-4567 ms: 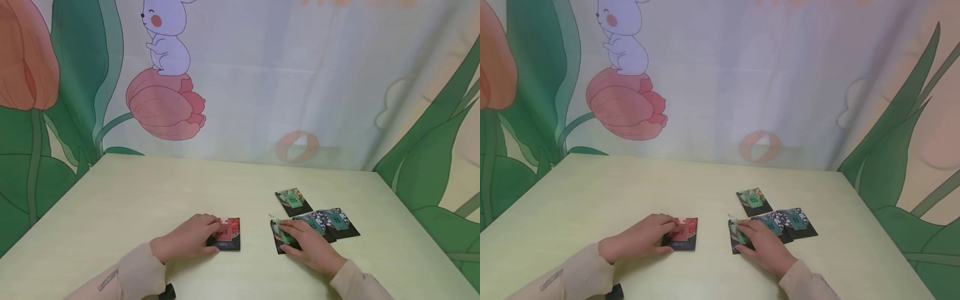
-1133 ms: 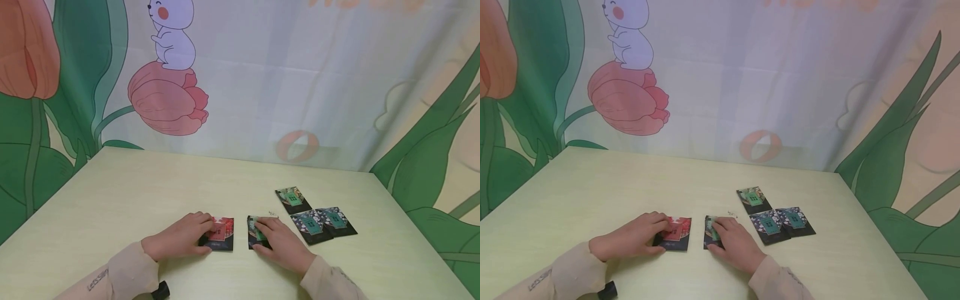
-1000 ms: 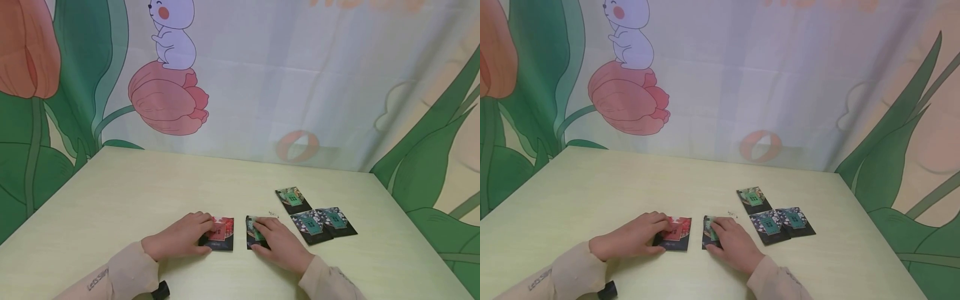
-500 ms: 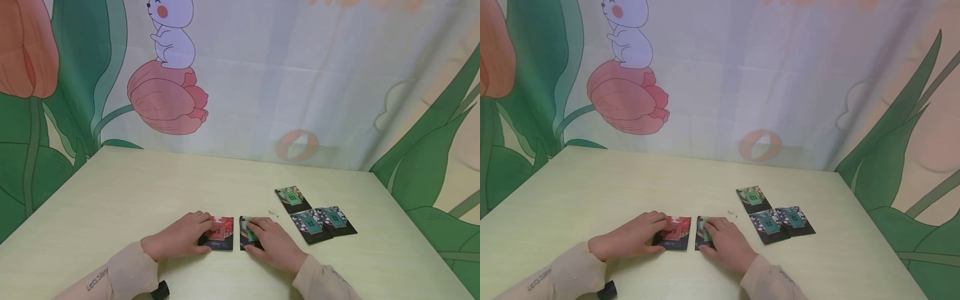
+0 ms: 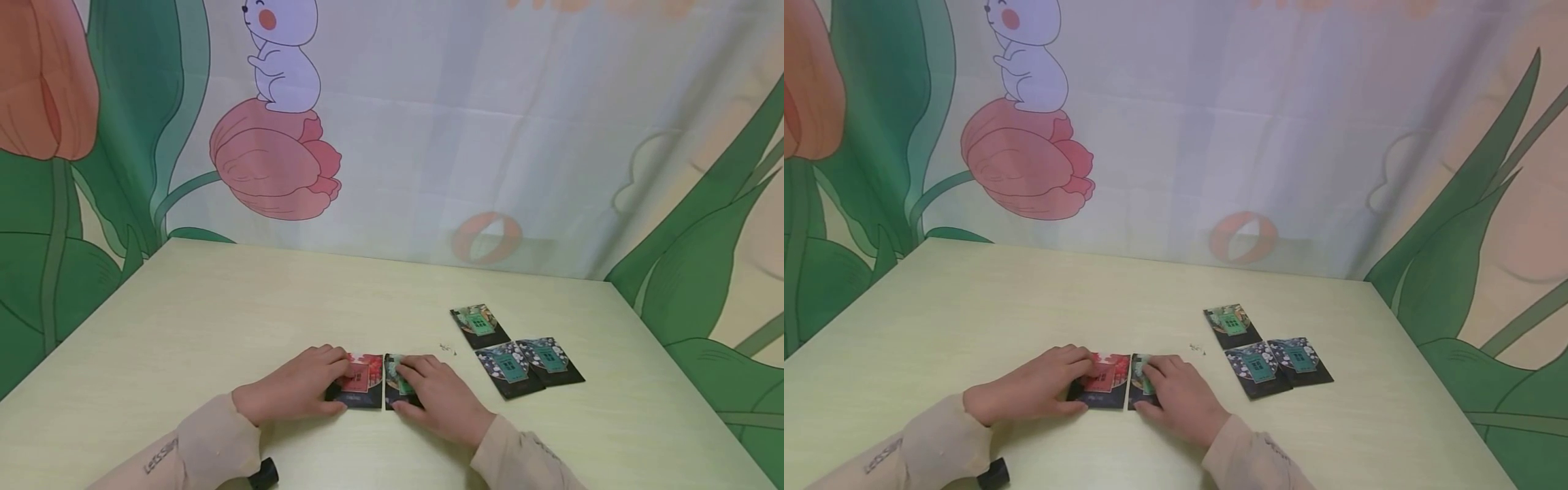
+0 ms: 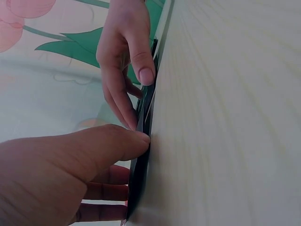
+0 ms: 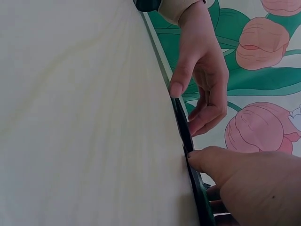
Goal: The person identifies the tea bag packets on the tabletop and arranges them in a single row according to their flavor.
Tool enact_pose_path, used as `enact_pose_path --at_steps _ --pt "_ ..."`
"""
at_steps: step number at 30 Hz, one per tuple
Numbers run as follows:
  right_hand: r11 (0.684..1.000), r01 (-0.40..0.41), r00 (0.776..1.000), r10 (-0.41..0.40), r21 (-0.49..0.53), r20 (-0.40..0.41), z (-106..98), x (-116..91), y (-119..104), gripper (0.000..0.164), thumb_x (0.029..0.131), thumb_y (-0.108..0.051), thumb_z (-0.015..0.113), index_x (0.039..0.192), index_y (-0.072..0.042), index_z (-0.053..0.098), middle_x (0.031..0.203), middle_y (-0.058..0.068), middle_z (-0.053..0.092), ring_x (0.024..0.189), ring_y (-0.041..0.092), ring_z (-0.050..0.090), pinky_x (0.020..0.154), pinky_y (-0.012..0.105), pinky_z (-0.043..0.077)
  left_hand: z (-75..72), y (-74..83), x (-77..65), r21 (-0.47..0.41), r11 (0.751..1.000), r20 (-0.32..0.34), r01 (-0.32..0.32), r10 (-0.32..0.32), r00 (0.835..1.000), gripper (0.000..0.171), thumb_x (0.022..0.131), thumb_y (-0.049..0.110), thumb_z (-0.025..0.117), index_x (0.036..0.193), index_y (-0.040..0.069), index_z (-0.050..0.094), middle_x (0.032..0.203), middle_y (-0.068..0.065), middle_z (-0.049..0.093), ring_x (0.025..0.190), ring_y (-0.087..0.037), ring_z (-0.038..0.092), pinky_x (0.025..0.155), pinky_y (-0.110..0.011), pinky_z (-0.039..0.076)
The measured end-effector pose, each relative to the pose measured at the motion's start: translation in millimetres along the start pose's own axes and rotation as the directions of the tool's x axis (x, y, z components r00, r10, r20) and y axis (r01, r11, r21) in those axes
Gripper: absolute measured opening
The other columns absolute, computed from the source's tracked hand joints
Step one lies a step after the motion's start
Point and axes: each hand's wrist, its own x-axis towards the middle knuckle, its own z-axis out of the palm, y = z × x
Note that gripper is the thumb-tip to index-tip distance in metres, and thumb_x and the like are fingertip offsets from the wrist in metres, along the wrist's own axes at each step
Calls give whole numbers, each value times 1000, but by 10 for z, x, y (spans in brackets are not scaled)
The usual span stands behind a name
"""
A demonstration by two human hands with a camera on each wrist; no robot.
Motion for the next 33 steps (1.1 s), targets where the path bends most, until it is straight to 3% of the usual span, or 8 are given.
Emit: enact_pose_path --at_steps 10,16,22,33 --pt "1000 -3 1000 3 -9 26 -34 15 -20 63 93 -51 55 138 -8 51 141 8 51 129 25 47 107 43 41 -36 22 17 -28 999 44 36 -35 998 43 82 36 73 115 10 62 116 -2 58 102 -16 53 94 -37 46" --pt "999 39 999 -39 -4 -3 -121 25 8 59 92 -47 58 136 -7 53 140 10 52 129 27 48 106 43 42 -39 14 1 -23 1000 27 20 -19 999 42 82 35 73 114 10 63 114 -2 59 101 -16 53 92 -36 47" --pt "996 84 996 -84 -10 -9 -268 47 134 56 91 -43 61 135 -9 54 140 11 52 128 30 49 106 46 42 -28 -11 -21 -14 1000 12 13 -13 1000 40 81 34 74 111 10 63 113 -2 59 99 -16 53 91 -36 47" --pt "997 73 997 -72 -7 35 -391 98 430 56 91 -41 61 137 -10 53 140 11 53 129 31 49 108 51 39 -9 -2 -2 -26 999 24 21 -20 1000 43 82 35 73 115 9 63 114 -2 59 100 -16 52 92 -37 46"
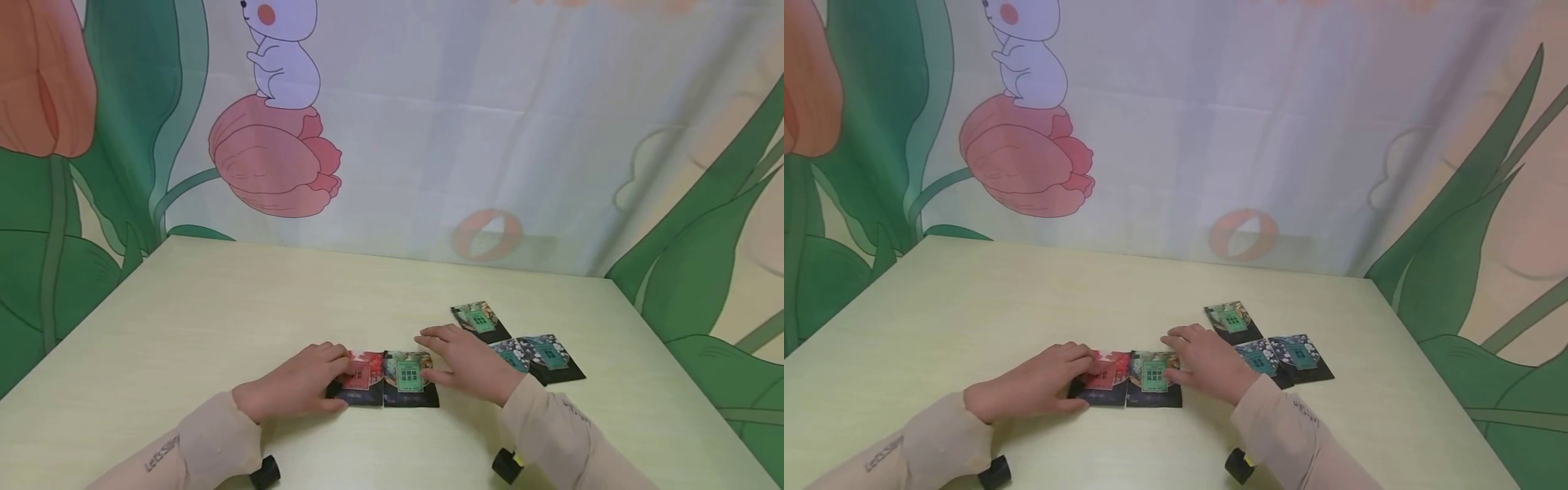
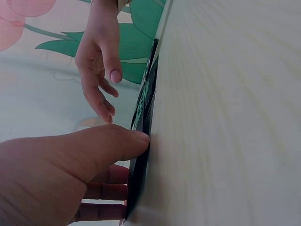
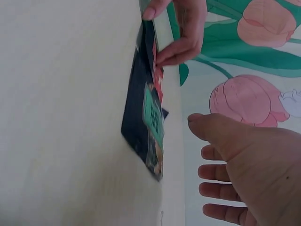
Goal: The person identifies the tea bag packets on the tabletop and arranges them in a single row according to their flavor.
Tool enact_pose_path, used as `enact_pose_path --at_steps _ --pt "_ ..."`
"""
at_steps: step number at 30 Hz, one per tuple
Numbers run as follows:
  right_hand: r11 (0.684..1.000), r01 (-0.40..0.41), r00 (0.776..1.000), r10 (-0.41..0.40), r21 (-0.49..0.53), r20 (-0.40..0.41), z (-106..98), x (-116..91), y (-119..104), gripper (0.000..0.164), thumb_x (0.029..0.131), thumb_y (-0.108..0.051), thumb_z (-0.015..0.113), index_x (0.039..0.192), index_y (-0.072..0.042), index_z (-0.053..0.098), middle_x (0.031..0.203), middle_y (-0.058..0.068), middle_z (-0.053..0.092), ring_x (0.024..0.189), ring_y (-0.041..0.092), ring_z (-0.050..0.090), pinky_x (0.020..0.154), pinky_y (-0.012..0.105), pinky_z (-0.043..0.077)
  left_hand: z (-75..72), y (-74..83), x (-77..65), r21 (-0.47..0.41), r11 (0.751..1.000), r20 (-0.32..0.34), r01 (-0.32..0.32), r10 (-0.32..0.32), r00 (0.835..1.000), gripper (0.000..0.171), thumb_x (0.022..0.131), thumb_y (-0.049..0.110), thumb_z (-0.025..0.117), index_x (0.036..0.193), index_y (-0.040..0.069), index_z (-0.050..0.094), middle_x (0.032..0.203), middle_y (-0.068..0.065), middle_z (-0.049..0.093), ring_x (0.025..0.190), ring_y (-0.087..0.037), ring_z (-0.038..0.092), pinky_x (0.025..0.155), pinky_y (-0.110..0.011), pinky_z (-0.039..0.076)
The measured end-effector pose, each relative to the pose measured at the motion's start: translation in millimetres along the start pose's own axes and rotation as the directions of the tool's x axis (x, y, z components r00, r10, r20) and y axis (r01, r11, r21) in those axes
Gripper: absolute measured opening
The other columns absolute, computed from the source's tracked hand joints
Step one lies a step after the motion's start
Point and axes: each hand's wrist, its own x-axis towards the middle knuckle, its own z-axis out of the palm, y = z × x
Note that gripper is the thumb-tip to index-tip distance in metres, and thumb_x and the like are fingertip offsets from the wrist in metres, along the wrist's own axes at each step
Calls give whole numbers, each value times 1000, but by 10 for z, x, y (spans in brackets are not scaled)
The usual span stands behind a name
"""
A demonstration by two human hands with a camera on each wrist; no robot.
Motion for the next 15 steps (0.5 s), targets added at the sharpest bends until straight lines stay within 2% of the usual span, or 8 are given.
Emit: enact_pose_path --at_steps 12,15 --pt "994 -80 997 78 -69 -20 -64 98 400 52 91 -37 63 135 -10 55 135 13 56 124 33 54 102 49 45 -3 -4 -2 -8 1000 14 16 -16 1000 44 83 36 72 117 10 62 115 -2 58 102 -16 52 94 -37 45" --pt "993 -107 994 106 -54 -17 -64 103 477 54 91 -36 64 136 -9 53 136 14 55 124 34 53 103 50 44 -6 -7 -2 -5 1000 13 11 -11 1000 43 83 36 72 116 10 62 115 -2 58 102 -16 52 94 -36 46"
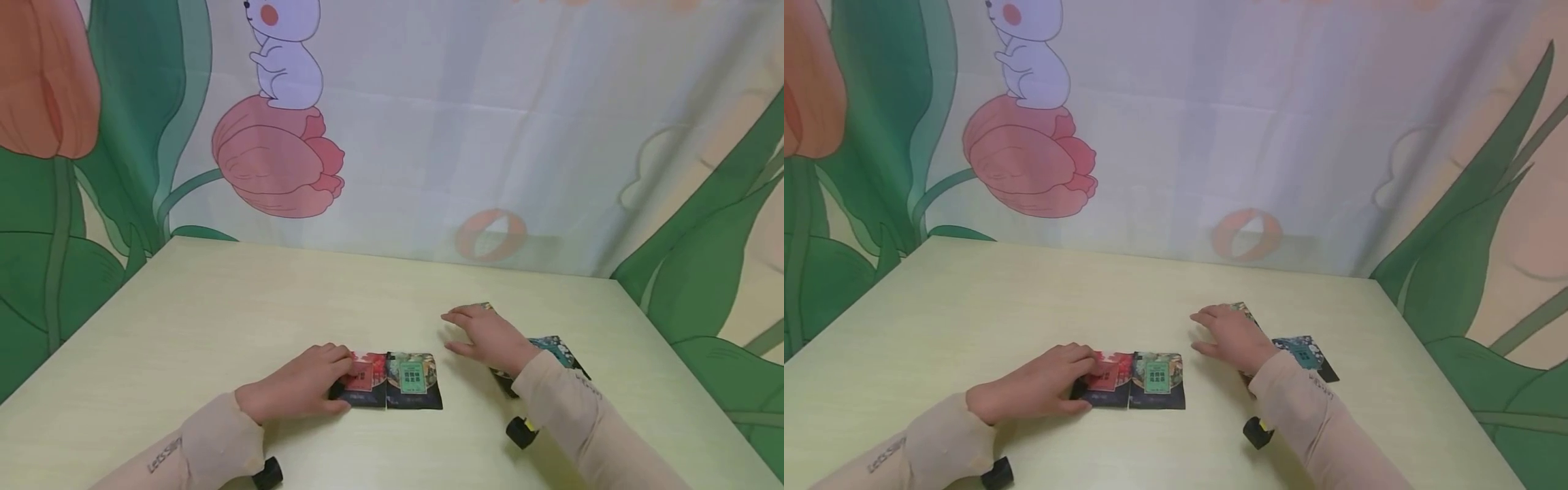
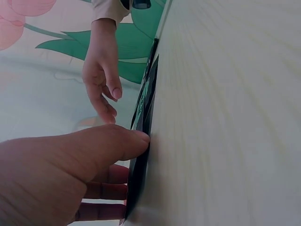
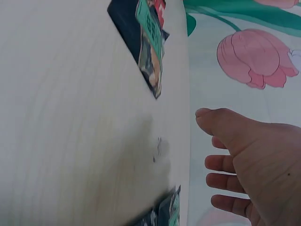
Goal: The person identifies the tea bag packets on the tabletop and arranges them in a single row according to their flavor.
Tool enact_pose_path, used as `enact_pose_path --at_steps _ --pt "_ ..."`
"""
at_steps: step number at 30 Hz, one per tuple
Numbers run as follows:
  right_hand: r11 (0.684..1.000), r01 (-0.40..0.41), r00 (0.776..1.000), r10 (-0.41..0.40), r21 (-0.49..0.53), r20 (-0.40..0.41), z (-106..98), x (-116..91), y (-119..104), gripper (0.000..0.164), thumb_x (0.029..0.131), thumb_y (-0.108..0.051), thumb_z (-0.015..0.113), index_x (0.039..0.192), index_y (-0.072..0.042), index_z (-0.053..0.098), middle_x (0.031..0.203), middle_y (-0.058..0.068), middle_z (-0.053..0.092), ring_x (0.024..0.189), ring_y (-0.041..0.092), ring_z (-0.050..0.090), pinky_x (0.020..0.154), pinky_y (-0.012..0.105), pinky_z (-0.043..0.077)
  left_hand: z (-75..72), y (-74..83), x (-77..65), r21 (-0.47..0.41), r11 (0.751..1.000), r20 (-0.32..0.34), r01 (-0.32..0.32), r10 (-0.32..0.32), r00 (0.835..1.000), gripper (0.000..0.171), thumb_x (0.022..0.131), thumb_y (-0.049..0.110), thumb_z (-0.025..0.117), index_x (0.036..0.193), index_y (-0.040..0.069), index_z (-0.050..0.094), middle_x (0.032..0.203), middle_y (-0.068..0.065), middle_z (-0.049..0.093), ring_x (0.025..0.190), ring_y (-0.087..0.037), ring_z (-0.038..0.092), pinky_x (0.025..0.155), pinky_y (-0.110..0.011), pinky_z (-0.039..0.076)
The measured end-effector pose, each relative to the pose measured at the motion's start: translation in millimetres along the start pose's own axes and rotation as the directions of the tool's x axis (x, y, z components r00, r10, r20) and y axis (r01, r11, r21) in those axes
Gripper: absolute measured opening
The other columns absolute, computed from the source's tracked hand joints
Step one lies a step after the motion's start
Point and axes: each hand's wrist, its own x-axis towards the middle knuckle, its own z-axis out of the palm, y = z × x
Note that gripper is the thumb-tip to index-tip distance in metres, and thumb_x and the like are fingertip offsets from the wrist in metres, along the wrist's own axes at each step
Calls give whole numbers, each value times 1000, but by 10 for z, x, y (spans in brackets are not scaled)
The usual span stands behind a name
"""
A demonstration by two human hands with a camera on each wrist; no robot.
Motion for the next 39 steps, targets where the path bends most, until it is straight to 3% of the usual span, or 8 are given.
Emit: enact_pose_path --at_steps 10,18,27,39 --pt "997 -76 997 76 16 22 60 19 333 53 92 -29 64 137 -7 51 137 18 53 127 38 49 102 51 43 -24 10 7 -1 1000 10 5 -5 1000 41 83 36 72 112 9 62 116 -3 58 103 -16 52 93 -36 45" --pt "986 -156 981 148 56 121 122 34 544 53 92 -27 64 139 -7 50 139 21 49 129 42 45 102 54 42 6 3 13 -9 1000 25 17 -16 1000 44 83 40 72 114 11 62 115 -1 58 102 -15 51 94 -36 46" --pt "972 -195 969 170 130 182 156 53 581 51 96 -29 58 140 -6 48 143 23 46 131 44 42 105 57 38 3 11 3 -9 1000 27 24 -23 999 44 83 41 71 115 12 61 116 -1 58 102 -15 51 95 -36 46" --pt "976 -194 964 172 98 201 153 168 530 51 97 -32 56 139 -5 49 141 23 47 129 42 45 104 56 40 -20 7 -16 -11 1000 21 25 -24 999 44 83 37 72 115 10 61 115 -2 58 101 -15 51 94 -36 46"
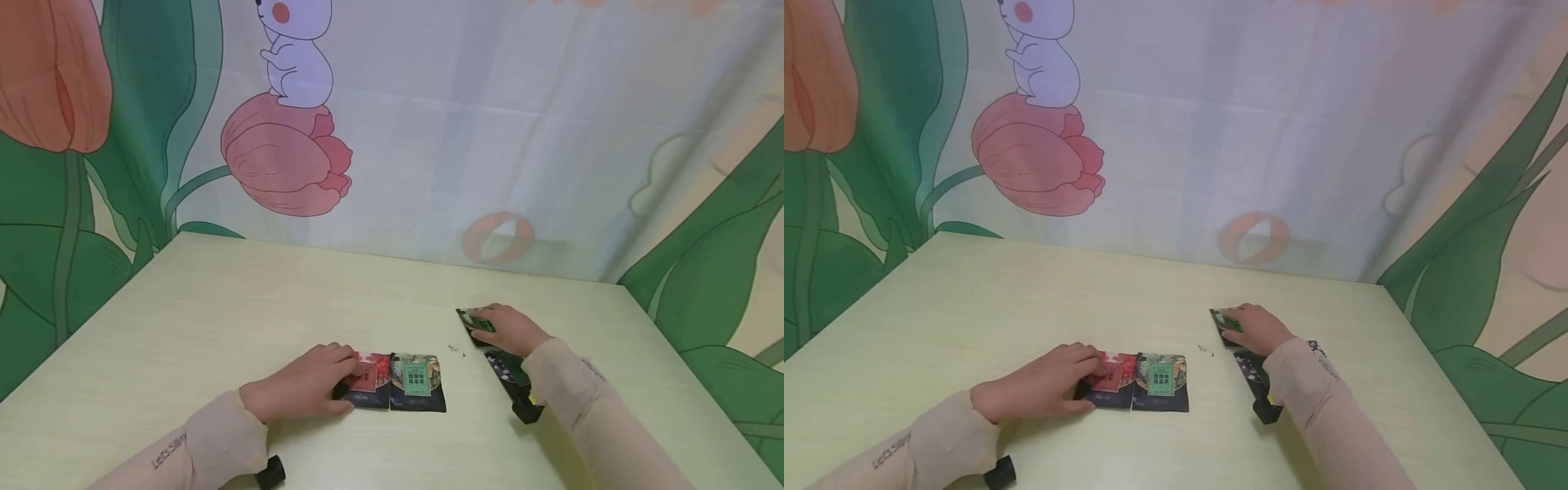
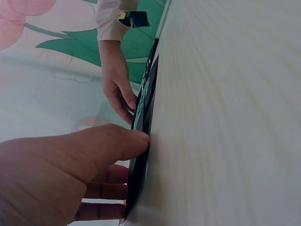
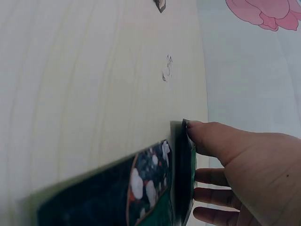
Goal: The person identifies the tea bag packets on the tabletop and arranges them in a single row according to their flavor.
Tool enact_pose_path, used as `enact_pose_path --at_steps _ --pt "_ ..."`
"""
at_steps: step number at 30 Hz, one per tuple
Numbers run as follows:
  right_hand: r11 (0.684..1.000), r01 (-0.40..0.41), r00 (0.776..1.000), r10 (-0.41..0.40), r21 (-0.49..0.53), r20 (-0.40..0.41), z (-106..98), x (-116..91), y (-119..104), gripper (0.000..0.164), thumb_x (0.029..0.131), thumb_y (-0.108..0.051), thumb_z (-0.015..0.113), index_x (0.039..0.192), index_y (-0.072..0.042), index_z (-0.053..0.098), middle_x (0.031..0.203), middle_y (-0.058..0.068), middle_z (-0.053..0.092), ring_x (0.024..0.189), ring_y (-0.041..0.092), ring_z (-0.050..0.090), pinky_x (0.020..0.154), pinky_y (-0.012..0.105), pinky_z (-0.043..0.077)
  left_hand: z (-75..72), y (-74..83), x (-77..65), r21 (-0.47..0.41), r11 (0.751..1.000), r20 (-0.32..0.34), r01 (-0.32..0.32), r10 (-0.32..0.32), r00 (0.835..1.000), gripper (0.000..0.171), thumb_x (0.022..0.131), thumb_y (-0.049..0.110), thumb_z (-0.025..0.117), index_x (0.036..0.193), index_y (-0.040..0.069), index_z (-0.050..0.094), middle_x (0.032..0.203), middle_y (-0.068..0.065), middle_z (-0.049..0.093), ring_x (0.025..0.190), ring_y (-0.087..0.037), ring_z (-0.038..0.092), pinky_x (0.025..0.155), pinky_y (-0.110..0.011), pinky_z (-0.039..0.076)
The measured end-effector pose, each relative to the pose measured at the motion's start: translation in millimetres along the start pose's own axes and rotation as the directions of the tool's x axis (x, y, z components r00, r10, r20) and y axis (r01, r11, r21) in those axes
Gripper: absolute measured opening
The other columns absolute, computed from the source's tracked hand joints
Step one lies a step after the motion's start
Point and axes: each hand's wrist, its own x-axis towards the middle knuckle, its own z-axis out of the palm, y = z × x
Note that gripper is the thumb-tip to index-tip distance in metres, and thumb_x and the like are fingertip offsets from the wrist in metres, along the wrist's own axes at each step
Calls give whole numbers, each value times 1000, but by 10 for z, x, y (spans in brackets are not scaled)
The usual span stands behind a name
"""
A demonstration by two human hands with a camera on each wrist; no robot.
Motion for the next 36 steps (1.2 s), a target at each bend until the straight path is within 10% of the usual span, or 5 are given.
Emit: enact_pose_path --at_steps 36 --pt "997 38 998 -35 -68 42 -48 66 -390 53 95 -39 57 137 -7 52 129 21 54 117 36 55 98 50 46 12 -3 2 12 1000 -3 -5 5 1000 45 82 39 73 115 9 62 116 -3 58 102 -16 52 95 -37 46"
